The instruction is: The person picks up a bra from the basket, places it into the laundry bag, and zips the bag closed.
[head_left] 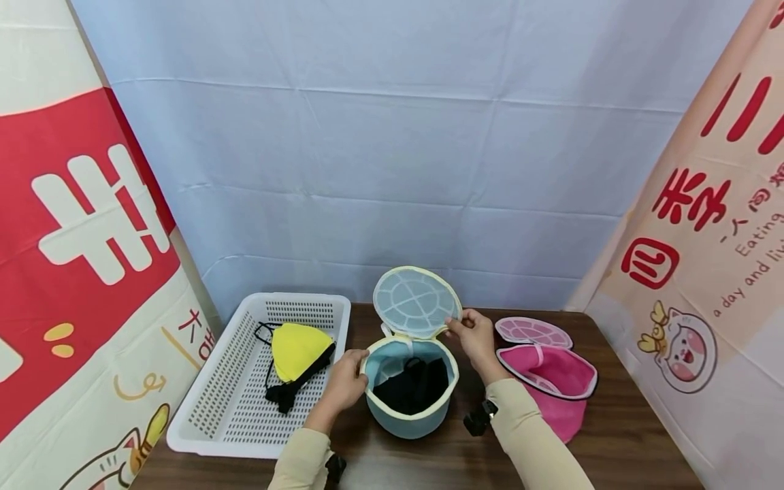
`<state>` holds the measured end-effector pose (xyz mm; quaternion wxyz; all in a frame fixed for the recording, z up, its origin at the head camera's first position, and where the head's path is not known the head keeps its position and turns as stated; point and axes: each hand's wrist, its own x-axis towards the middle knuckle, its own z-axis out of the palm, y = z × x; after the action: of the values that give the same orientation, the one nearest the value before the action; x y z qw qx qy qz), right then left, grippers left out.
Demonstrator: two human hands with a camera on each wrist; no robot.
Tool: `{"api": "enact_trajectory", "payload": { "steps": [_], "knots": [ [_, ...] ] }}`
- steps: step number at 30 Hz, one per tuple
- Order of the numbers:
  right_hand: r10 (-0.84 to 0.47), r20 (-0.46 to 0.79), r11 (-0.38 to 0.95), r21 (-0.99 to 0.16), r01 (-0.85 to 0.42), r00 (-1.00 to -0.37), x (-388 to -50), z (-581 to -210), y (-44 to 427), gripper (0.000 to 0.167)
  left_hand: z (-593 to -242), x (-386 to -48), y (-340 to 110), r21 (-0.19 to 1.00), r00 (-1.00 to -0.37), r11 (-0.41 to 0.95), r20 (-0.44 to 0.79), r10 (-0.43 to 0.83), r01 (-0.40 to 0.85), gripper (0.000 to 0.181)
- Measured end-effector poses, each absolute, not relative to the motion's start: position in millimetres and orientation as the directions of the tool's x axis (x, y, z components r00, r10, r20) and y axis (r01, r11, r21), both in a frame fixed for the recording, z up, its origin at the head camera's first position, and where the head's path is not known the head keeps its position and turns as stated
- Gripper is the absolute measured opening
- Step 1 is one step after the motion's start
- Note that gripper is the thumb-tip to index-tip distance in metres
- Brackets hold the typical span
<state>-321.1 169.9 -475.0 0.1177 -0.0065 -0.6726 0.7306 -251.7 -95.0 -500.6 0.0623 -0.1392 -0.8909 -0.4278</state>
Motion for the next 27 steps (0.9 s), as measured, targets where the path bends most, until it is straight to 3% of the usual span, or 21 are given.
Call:
{"api": "enact_trajectory", "payload": {
  "steps": [14,20,27],
  "knots": [
    [0.164,0.192,-0.154,-0.964,-0.218,-0.967,-311.5,-479.7,169.1,0.014,-502.2,-251.2,-97.4,0.782,-0.963,0.562,0.215,0.164,0.271,0.045],
    [0.126,0.25,-0.225,-0.935,-0.273,-0.96,-306.5,-487.9,171.6,0.01,-502.6,-250.8,-97.7,0.844,-0.969,0.475,0.202,0.145,0.247,0.043],
    [0.169,0.313,-0.027,-0.947,-0.322,-0.935,-304.3,-490.7,174.5,0.02,-502.6,-251.6,-98.4,0.844,-0.966,0.47,0.221,0.135,0.259,0.039]
  ]
}}
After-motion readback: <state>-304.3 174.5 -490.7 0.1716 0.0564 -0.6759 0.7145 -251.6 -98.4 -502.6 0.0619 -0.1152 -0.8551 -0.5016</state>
